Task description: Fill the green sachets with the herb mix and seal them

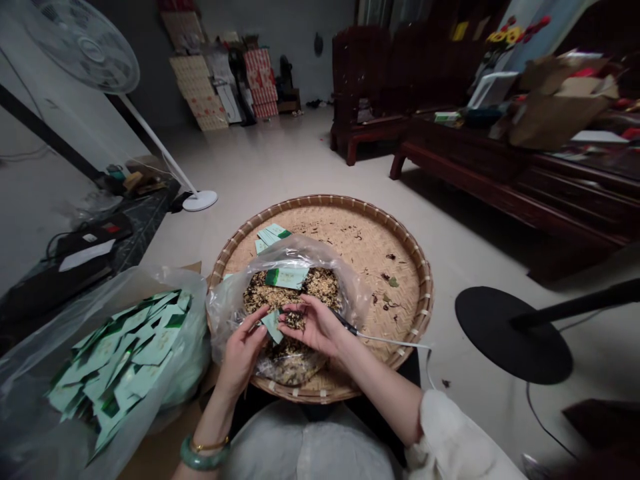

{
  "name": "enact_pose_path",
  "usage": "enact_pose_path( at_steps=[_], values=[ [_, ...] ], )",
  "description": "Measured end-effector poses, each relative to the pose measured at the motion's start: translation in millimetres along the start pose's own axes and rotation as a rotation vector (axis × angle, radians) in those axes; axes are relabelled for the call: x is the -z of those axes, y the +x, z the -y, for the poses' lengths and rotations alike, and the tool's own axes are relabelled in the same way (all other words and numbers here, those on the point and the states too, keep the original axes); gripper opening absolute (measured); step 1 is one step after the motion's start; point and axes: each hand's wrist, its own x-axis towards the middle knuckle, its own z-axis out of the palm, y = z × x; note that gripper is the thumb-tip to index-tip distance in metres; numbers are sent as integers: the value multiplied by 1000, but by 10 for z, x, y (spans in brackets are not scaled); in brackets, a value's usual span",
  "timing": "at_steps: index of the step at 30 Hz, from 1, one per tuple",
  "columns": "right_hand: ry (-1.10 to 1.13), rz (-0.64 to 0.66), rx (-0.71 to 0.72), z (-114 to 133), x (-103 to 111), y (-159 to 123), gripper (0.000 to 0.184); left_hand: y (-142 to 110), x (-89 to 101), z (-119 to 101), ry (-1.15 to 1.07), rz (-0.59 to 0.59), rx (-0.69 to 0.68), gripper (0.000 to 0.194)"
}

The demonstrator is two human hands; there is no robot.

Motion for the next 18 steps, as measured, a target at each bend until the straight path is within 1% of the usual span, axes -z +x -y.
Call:
enact_pose_path(
  at_steps=[2, 4, 7, 11, 14, 18],
  values=[
    [2, -4, 0, 19, -23, -18, 33, 14, -20, -26, 13, 30, -11, 46],
    [-9, 2, 7, 38, -50, -46, 32, 32, -41, -43, 43, 34, -3, 44],
    [-47, 18, 45, 75, -123, -130, 25, 79, -81, -58, 123, 31, 14, 39],
    [-143, 68, 71, 128, -307, -283, 15, 210, -164, -104, 114, 112, 57, 44],
    [-242, 99, 61, 159, -438, -343, 14, 356, -234, -179, 114, 165, 91, 46],
    [-351, 65, 112, 216, -494, -307, 16, 526, -281, -306, 139, 207, 139, 59]
  ],
)
